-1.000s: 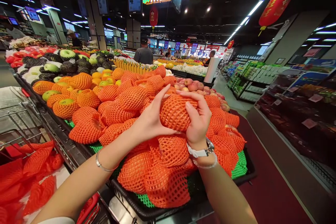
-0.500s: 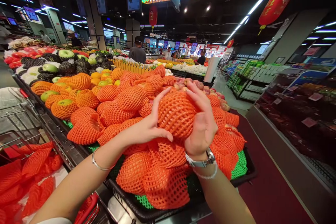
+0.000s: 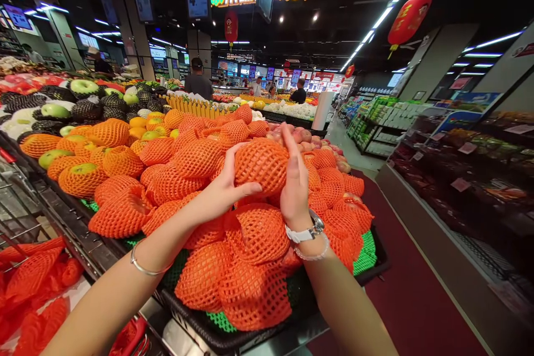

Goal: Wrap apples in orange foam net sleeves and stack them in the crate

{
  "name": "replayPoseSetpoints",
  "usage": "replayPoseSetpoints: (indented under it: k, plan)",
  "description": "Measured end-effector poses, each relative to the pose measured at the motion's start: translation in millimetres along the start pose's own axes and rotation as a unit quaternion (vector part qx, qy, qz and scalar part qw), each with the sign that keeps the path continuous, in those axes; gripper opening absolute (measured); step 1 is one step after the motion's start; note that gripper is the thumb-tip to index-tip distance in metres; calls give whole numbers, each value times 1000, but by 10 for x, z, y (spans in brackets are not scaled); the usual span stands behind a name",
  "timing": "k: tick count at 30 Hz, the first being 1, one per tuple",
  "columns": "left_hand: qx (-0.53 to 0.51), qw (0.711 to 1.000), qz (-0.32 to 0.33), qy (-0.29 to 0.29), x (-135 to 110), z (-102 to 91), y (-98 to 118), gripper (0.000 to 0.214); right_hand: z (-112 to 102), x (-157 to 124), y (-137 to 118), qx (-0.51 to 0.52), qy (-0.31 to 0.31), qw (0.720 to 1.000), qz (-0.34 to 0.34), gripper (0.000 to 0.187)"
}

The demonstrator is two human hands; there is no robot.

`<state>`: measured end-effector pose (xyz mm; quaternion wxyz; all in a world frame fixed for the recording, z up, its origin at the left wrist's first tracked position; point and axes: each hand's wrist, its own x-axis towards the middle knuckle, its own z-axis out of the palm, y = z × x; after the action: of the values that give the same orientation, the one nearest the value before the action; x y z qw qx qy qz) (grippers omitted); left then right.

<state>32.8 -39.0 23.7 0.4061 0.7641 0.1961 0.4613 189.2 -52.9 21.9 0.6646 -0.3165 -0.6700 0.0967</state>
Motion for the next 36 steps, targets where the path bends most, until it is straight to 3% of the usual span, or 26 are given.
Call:
replayPoseSetpoints:
  k: [3,5,7,12,14,16,20,22,29,33,36]
  plan:
    - [-93,995,-34,22,10,-9,-68,81,-13,14,34,13,-89,996,21,61]
    - [-175,982,-62,33,21,-10,-94,76,-32,26,46,-8,-104,994,22,63]
    - [-241,965,-94,51,38,-15,-87,76,-75,46,52,-25,-71,997,14,64]
    - [-295,938,-119,139,92,-59,-4,74,-281,137,35,-61,87,994,19,60]
    - [-287,936,-108,175,104,-71,9,71,-347,163,16,-100,85,991,14,60]
    - [-275,938,-109,181,105,-68,9,69,-371,166,-13,-146,7,989,-19,64]
    - [-287,940,-152,103,71,-14,-5,70,-323,110,-66,-225,-216,943,-116,87]
    - [-294,939,-166,64,48,21,-14,71,-302,78,-65,-235,-269,924,-137,89]
    - [-287,936,-198,-41,36,-23,-40,64,-291,92,67,-234,-251,931,-124,81]
    - [-319,918,-205,-119,46,-114,4,65,-302,163,61,-251,-217,928,-170,70]
    - [-220,956,-175,-79,14,-145,32,69,-326,374,100,-259,-206,923,-196,69]
